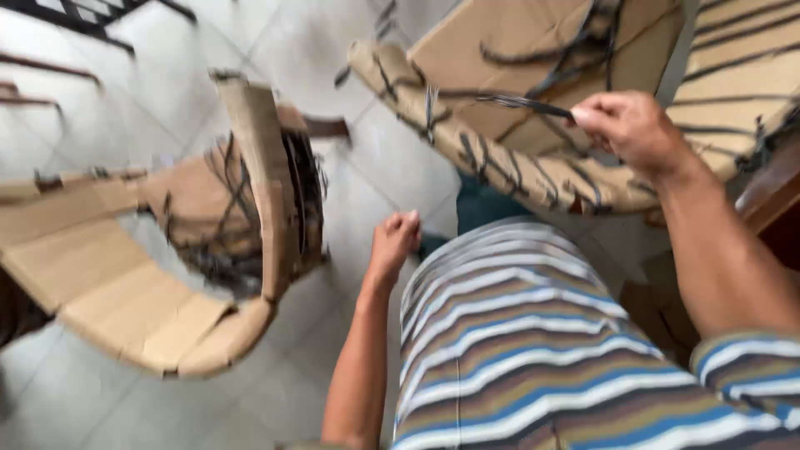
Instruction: Tightening and securing plastic strips onto a chair frame using a small metal tool to ensure proper tension.
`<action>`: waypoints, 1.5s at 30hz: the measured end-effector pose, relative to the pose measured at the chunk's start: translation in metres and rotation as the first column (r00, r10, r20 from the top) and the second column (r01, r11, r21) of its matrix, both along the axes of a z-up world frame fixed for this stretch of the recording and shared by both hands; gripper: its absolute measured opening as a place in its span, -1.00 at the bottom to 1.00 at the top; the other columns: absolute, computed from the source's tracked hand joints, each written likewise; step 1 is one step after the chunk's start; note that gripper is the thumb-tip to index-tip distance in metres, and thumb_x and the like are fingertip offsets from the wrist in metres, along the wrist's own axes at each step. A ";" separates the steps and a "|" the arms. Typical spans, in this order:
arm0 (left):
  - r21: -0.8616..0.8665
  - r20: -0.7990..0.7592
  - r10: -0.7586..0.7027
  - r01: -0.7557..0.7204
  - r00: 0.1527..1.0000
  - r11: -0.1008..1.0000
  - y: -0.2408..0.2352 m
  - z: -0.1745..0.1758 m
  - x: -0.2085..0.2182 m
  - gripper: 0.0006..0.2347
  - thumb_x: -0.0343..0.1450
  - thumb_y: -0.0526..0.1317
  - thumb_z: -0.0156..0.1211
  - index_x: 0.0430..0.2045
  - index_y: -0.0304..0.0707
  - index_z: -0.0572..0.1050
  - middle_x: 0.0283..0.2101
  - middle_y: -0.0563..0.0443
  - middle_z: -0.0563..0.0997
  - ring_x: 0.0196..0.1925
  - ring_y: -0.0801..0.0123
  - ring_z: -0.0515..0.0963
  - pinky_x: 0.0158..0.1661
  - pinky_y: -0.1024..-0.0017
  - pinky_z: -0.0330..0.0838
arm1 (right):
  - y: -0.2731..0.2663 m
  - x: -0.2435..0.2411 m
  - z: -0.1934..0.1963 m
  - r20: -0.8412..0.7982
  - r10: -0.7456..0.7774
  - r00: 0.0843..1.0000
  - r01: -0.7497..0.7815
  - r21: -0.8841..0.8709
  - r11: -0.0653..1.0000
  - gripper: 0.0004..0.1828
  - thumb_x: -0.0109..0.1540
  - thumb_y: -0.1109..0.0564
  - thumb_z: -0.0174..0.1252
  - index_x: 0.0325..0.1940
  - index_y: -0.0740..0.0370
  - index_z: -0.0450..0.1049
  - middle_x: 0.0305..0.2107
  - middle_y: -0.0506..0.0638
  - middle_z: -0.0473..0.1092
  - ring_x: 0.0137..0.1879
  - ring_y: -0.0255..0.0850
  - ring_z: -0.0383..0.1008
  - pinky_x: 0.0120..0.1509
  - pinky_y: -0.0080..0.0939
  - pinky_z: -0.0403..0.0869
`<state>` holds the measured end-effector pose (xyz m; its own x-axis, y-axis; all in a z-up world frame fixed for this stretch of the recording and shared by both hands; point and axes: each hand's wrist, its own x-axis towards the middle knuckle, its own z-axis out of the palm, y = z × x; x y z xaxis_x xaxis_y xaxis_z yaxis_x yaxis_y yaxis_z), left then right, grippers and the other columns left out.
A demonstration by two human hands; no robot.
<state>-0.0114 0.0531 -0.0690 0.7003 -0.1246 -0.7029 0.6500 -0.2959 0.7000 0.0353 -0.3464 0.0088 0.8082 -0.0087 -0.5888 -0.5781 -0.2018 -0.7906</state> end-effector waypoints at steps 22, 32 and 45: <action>0.147 -0.263 0.028 0.012 0.964 0.989 -0.048 -0.105 0.095 -0.63 0.49 -0.08 0.03 0.08 -0.36 0.51 0.05 -0.25 0.64 0.12 0.11 0.65 0.02 0.26 0.60 | 0.023 0.117 -0.229 -0.273 0.364 0.890 -0.456 -0.519 0.723 -0.69 0.39 -0.05 0.04 0.01 0.07 0.64 -0.03 0.04 0.57 0.06 0.07 0.54 -0.01 0.23 0.48; 0.298 -0.194 -0.121 0.176 0.974 0.938 -0.063 -0.213 0.100 -0.80 0.37 -0.05 -0.04 -0.46 -0.15 0.44 -0.45 -0.04 0.57 -0.39 0.19 0.57 -0.32 0.21 0.34 | 0.077 0.154 -0.282 -0.457 0.499 0.736 -0.634 -0.207 0.745 -0.72 0.39 0.05 0.03 0.11 0.01 0.60 0.07 -0.06 0.52 0.24 -0.04 0.47 0.48 0.34 0.24; 0.310 -0.236 -0.268 0.334 0.934 0.890 -0.068 -0.218 0.102 -0.70 0.43 0.00 -0.07 -0.42 -0.22 0.53 -0.27 -0.06 0.54 -0.21 0.12 0.56 -0.19 0.19 0.34 | 0.062 0.156 -0.320 -0.448 0.646 0.618 -0.752 -0.096 0.653 -0.66 0.34 -0.15 0.05 0.07 -0.10 0.63 0.04 0.15 0.53 0.24 0.21 0.45 0.31 0.26 0.38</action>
<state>0.0905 -0.0149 -0.2875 0.5236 -0.0396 -0.8510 0.5967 -0.6959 0.3995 0.1910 -0.2843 -0.3116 0.3706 0.2836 -0.8844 -0.3877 -0.8181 -0.4248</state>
